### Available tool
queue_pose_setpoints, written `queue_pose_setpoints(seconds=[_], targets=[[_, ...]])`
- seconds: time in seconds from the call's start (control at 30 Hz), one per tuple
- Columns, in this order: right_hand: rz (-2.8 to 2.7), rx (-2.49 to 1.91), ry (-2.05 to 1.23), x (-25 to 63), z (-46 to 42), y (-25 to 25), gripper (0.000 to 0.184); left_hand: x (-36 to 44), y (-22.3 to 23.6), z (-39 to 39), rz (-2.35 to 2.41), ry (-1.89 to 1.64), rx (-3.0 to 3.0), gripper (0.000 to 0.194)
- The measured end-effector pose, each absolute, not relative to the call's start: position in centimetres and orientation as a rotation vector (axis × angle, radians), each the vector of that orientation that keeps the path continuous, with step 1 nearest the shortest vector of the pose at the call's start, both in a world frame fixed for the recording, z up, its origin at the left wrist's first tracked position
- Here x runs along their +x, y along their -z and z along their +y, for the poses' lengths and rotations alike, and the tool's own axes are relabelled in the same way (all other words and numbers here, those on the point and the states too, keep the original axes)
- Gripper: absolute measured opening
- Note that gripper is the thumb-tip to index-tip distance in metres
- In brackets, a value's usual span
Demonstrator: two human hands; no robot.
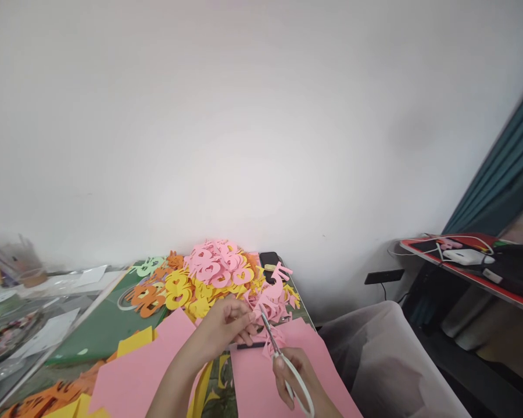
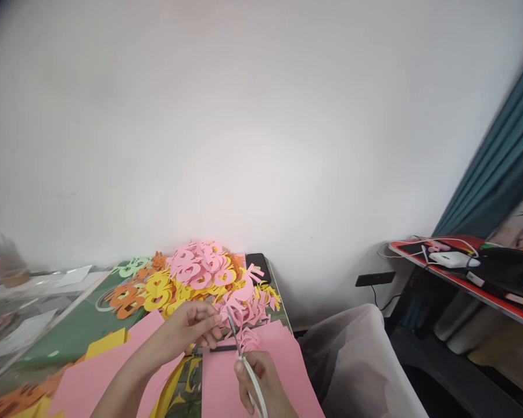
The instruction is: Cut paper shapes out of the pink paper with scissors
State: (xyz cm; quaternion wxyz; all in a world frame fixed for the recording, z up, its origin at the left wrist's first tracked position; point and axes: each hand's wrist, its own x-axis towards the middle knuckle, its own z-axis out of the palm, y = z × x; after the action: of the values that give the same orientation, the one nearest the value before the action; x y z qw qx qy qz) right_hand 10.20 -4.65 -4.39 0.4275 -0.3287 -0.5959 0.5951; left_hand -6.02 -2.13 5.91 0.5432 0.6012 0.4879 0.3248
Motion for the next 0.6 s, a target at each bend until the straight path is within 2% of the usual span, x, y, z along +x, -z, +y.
queue_pose_setpoints(seconds=[0.27, 0.6], targets=[[-1.421, -0.779, -1.594, 9.8, -4.0, 6.1, 0.050, -6.6, -6.0, -2.1, 1.166, -0.792, 1.419, 0.029], [-1.436, -0.794, -1.556, 10.2, -4.4, 4.6, 0.050, -5.9, -6.1, -2.0, 1.196, -0.847, 1.369, 0.028]])
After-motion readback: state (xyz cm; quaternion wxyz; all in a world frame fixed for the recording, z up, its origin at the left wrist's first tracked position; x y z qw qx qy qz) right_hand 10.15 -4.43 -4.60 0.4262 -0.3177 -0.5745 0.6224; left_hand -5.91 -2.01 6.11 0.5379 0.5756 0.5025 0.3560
